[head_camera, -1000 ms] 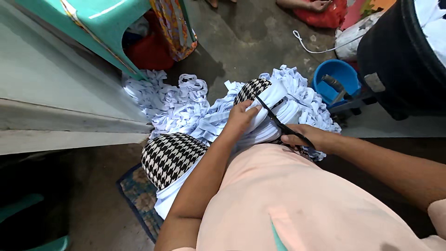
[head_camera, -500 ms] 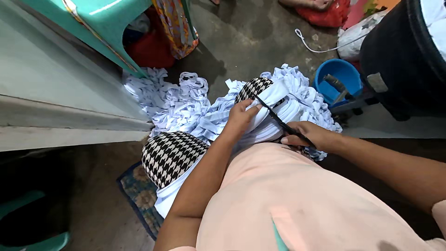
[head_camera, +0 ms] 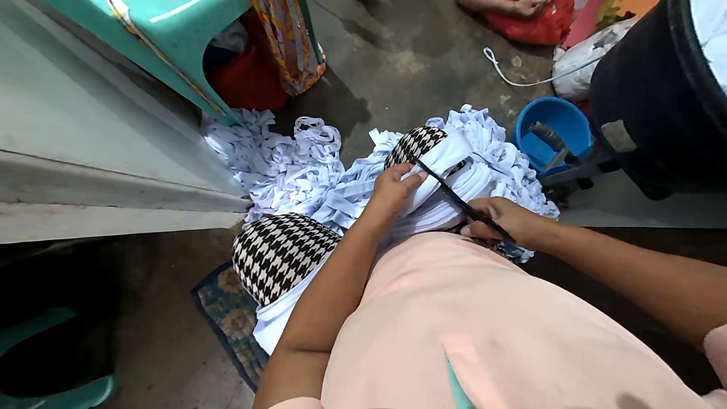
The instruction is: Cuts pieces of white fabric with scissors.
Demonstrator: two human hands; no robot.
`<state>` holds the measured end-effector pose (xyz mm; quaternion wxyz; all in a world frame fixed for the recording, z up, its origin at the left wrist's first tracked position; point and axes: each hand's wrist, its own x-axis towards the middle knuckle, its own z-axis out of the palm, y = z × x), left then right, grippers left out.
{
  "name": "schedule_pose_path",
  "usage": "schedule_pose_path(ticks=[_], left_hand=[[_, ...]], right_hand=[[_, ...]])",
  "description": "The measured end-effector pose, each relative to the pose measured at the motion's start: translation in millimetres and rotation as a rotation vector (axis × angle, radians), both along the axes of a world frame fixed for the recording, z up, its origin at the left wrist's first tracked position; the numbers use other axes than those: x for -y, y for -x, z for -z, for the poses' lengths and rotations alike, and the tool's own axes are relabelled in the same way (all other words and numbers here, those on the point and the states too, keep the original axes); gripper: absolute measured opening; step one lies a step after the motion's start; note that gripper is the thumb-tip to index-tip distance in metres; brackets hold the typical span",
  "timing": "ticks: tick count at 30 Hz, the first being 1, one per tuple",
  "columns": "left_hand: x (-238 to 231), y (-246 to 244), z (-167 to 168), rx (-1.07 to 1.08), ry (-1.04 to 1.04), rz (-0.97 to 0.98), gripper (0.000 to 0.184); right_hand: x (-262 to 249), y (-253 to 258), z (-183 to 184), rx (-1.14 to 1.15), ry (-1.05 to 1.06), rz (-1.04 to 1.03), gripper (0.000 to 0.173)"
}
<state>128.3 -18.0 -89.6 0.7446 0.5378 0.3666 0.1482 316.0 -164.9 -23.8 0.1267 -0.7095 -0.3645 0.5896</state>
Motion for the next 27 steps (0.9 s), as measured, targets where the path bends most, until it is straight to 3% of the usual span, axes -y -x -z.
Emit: schedule_pose_path(ticks=[2, 8, 15, 27], left_hand=[[0, 0, 2, -0.003, 0.011, -0.019, 0.020], [2, 0, 2, 0.023, -0.007, 0.062, 0.022], [-2, 2, 5, -0.013, 0.047, -0.001, 0.021], [-8, 8, 13, 0.004, 0.101, 0.012, 0.023]], right_hand=[[2, 0, 1, -0.004, -0.003, 0.011, 0.019], [-12, 5, -13, -0.065, 0.118, -0.086, 0.039], [-2, 2, 6, 0.001, -0.012, 0.001, 0.019], [-9, 0, -1, 0.081, 0.002, -0.069, 0.027]])
